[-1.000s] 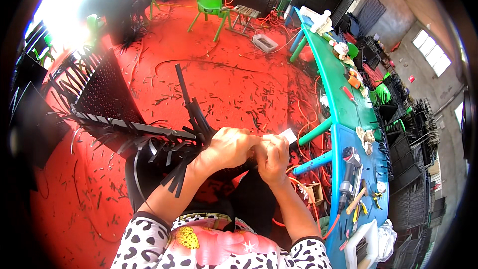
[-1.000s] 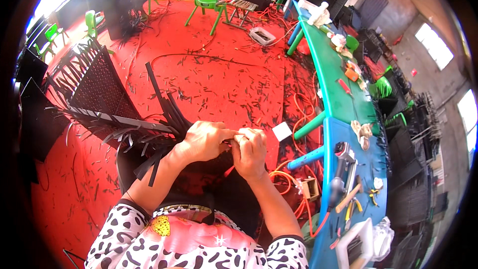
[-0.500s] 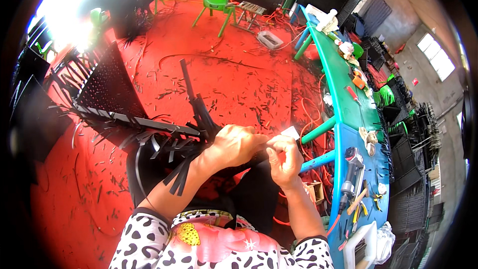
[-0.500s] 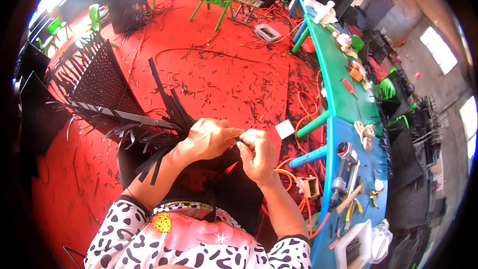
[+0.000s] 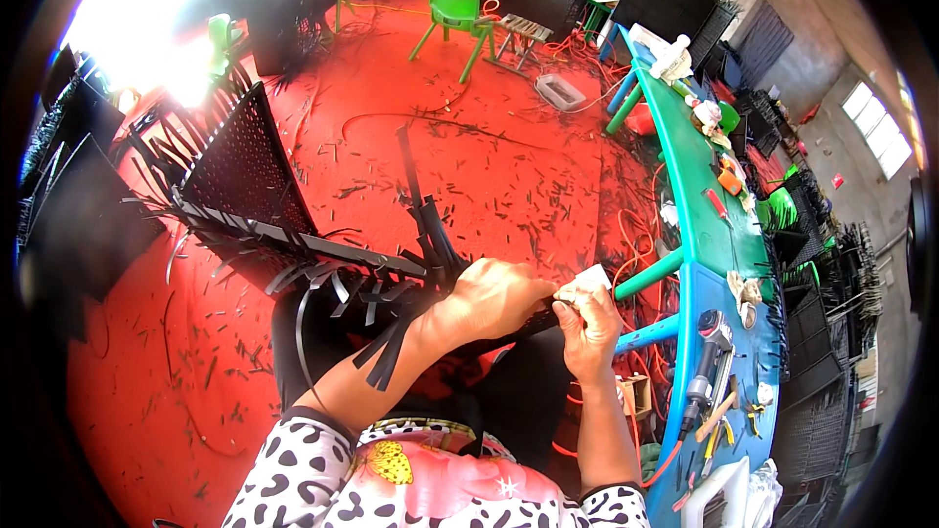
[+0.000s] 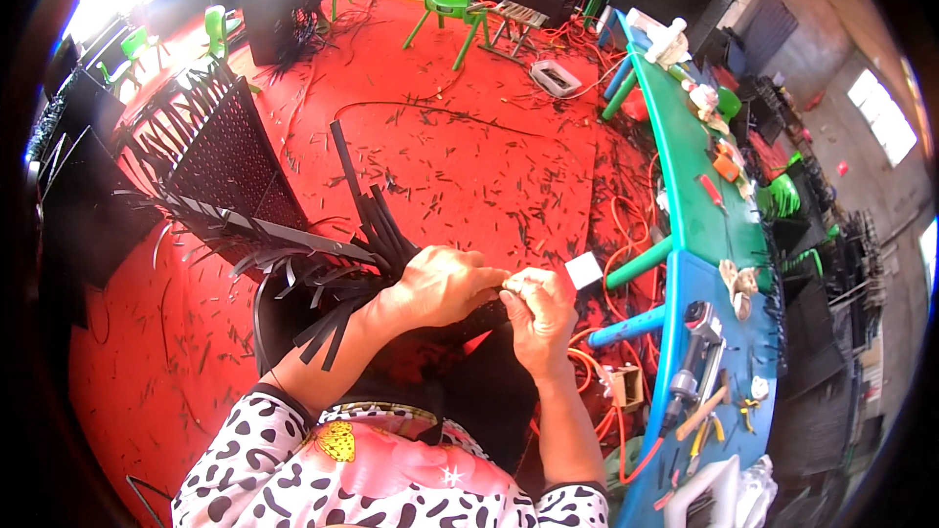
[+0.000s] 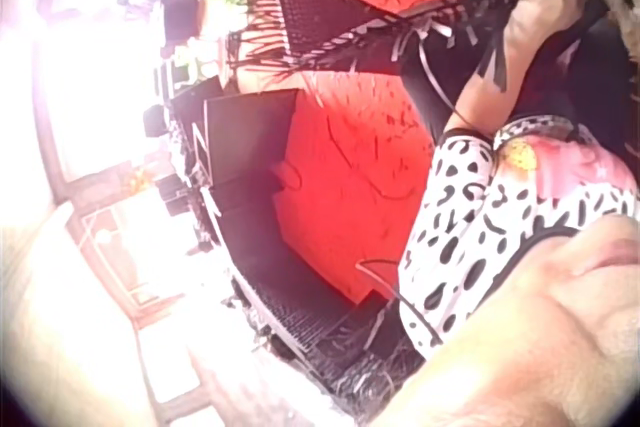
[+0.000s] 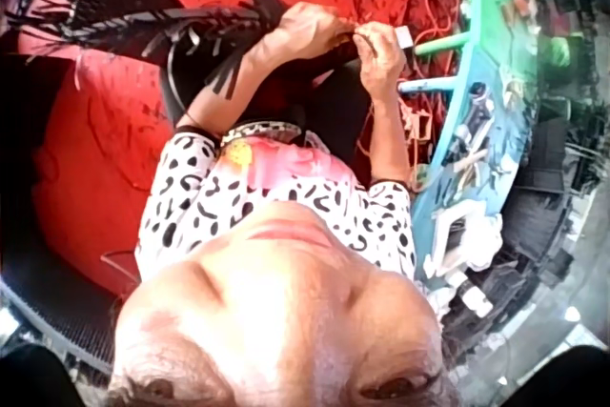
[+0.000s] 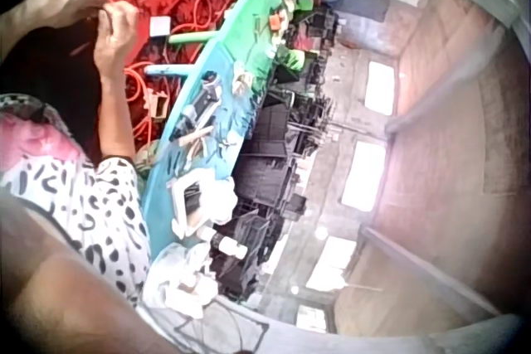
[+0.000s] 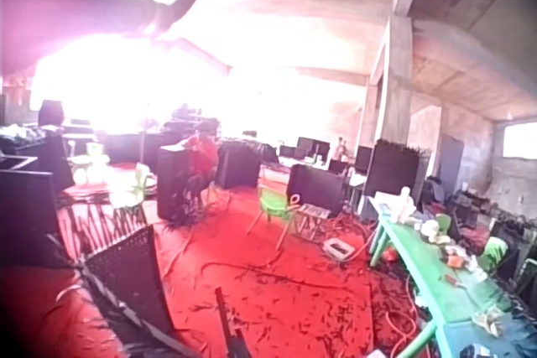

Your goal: The person assembles a black wicker chair by hand and with a pneumatic nail gun, a hammer, and pliers. They wrap black plastic strips around the frame, secure the wicker material with the nail gun, hammer down staples, and trim excess material with the pliers.

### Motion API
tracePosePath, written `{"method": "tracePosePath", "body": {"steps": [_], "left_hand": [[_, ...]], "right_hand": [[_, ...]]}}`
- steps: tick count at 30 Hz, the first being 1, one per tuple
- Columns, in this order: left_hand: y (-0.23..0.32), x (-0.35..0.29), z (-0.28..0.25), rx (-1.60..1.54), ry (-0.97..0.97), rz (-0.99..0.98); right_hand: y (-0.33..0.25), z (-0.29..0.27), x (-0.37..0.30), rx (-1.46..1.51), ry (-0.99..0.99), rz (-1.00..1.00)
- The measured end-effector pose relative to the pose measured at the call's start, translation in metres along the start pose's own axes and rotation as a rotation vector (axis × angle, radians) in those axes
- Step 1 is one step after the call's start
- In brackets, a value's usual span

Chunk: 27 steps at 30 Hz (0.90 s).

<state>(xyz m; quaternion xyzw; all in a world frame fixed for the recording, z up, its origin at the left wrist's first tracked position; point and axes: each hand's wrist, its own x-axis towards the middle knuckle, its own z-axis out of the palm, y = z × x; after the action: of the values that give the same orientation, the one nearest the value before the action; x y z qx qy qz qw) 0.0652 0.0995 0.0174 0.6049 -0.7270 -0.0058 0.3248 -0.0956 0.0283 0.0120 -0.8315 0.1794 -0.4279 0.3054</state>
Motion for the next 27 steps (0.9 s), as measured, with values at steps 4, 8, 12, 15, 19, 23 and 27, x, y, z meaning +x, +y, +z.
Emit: {"method": "tracePosePath", "body": {"steps": [4,8,12,15,19,23,27], "left_hand": [[-0.002,-0.004,0.001,0.004,0.031,0.010],[-0.003,-0.006,0.006,0.024,0.053,0.027],[-0.002,-0.004,0.004,0.048,0.072,0.026],[-0.003,-0.001,0.003,0.062,0.077,0.036],[-0.005,-0.005,0.010,0.196,0.220,0.096],[-0.005,-0.004,0.009,0.185,0.138,0.063],[-0.007,-0.005,0.016,0.216,0.183,0.106]], "right_hand": [[-0.004,0.010,-0.005,-0.136,0.049,-0.250],[0.004,0.016,-0.013,-0.039,0.125,-0.116],[-0.003,0.014,-0.006,0.273,0.094,0.150],[-0.002,0.016,-0.003,0.386,0.128,0.197],[-0.002,0.017,0.000,0.609,0.158,0.287],[0.004,0.019,0.000,0.665,0.160,0.333],[0.006,0.017,-0.002,0.727,0.174,0.410]]}}
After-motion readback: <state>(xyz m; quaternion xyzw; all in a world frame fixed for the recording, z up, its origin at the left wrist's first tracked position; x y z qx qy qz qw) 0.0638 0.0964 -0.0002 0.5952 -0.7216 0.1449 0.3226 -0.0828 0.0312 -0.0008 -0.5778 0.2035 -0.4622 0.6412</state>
